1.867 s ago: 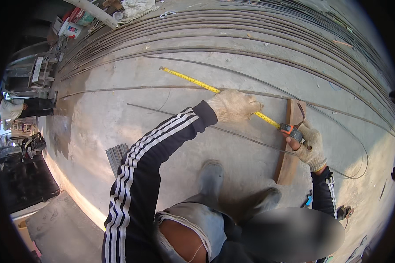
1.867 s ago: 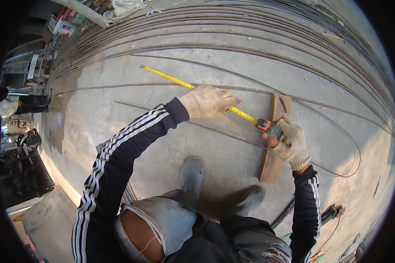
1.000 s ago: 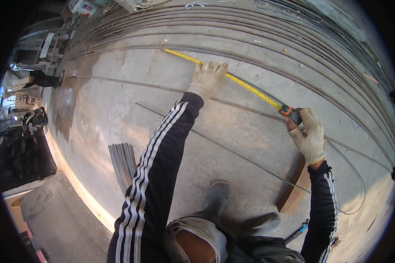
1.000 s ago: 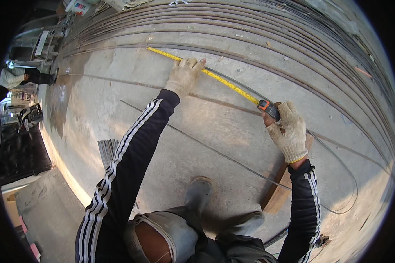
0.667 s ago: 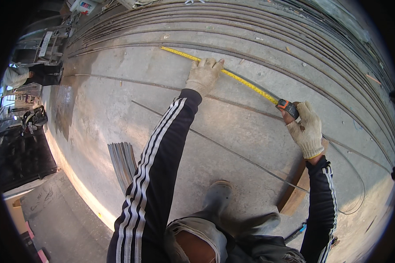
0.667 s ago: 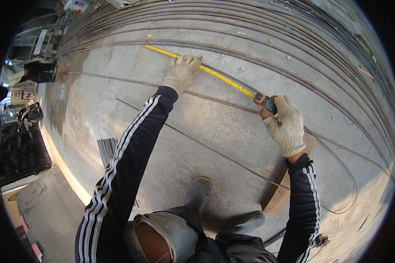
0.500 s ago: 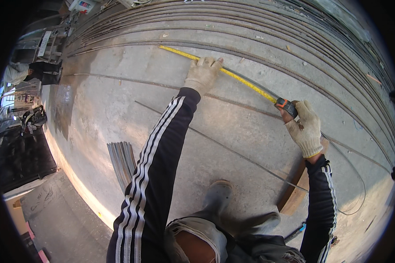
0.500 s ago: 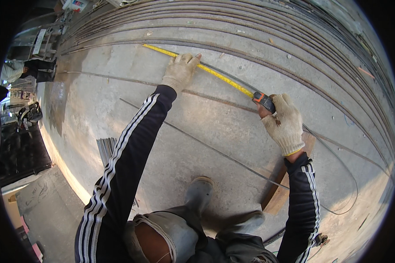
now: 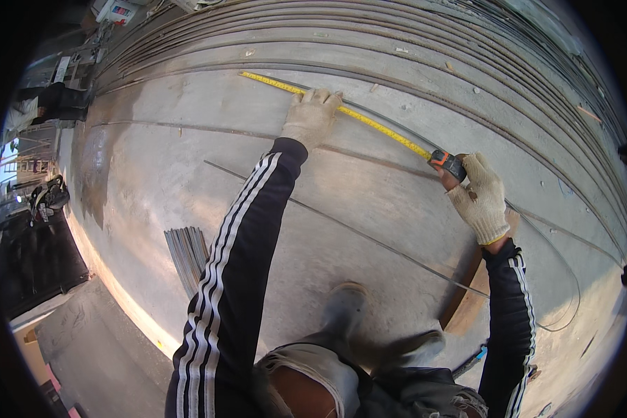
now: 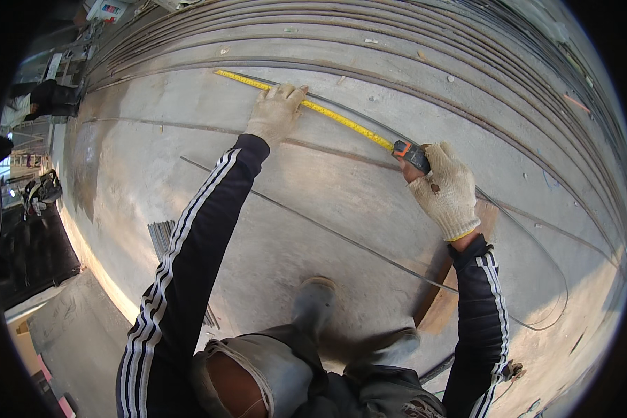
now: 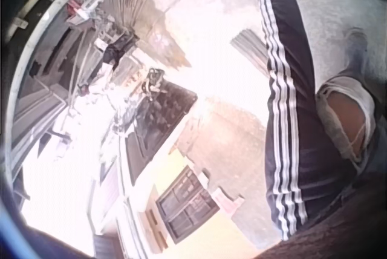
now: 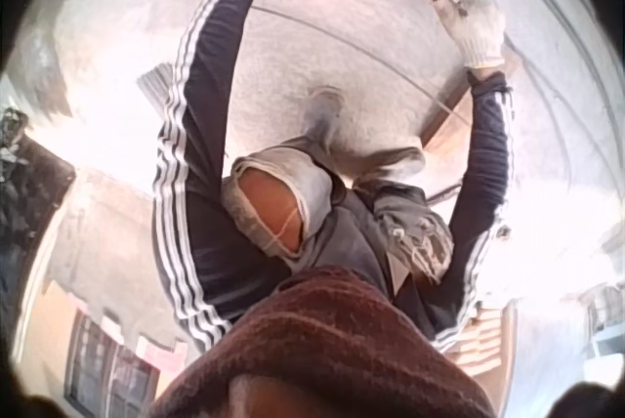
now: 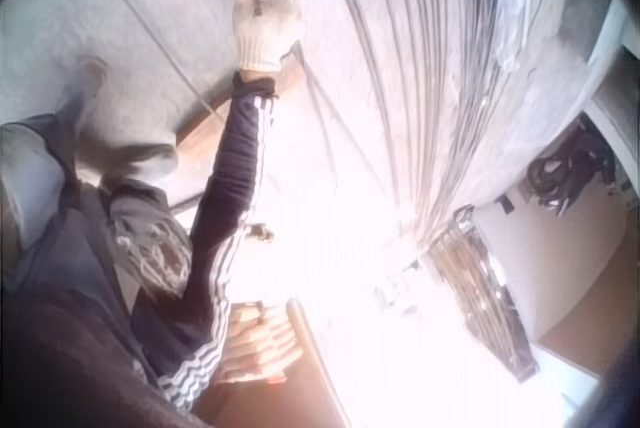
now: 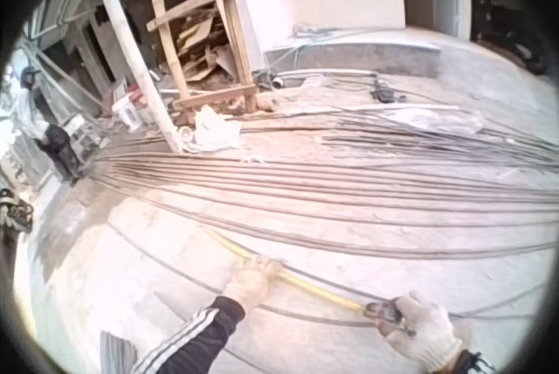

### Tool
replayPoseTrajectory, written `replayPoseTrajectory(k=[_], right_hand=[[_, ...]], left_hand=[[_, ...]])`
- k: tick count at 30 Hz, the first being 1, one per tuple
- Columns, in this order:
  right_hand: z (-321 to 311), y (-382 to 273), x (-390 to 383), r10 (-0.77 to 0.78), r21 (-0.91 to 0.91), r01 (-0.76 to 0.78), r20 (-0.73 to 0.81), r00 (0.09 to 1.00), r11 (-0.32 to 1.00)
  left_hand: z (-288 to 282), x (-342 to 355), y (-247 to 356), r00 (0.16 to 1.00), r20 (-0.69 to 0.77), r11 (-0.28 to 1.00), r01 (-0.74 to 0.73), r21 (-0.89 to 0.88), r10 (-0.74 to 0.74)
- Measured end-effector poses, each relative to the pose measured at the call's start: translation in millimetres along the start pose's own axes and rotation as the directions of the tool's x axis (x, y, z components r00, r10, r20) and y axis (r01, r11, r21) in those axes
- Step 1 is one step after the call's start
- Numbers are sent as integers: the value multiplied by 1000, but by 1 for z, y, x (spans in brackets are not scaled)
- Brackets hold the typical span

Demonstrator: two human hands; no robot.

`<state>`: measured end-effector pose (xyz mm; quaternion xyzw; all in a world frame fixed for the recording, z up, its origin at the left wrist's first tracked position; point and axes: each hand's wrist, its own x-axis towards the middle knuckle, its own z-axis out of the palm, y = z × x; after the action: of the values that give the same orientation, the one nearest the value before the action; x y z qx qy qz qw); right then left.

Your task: The person measures a long metal rod with a tape measure and marks it with a pencil. Then they use an angle grinder to cut the rod into shorter pieces, producing sparks during cutting. The cut pieces are placed on the floor.

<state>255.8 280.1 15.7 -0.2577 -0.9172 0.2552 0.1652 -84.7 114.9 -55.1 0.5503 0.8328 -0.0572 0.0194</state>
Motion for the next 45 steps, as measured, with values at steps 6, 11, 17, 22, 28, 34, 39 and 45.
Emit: replayPoseTrajectory(k=[6,11,17,22,28,34,39,45], right_hand=[[-6,21,-2,26,-92,-24,14,1000,995],[-30,55,-12,101,-175,-90,53,993,980],[-88,105,-57,211,-224,-190,75,975,956],[-137,152,-105,201,-308,-188,10,980,933],[-178,201,-178,304,-419,-275,2,953,865],[-185,223,-224,388,-452,-362,-38,921,815],[-185,233,-234,325,-411,-326,-74,943,851],[-188,236,-240,341,-440,-339,-77,937,832]], left_hand=[[-3,5,-3,997,-49,997,-63,50,66],[0,13,-5,995,-76,998,-59,34,62],[2,18,-4,993,-66,993,-99,57,103],[3,20,0,991,-50,991,-120,52,123],[0,22,15,984,-3,984,-176,38,176],[-24,25,62,959,73,960,-269,-78,274],[-46,26,135,909,45,885,-392,-250,415],[-70,41,223,841,234,806,-332,-489,488]])
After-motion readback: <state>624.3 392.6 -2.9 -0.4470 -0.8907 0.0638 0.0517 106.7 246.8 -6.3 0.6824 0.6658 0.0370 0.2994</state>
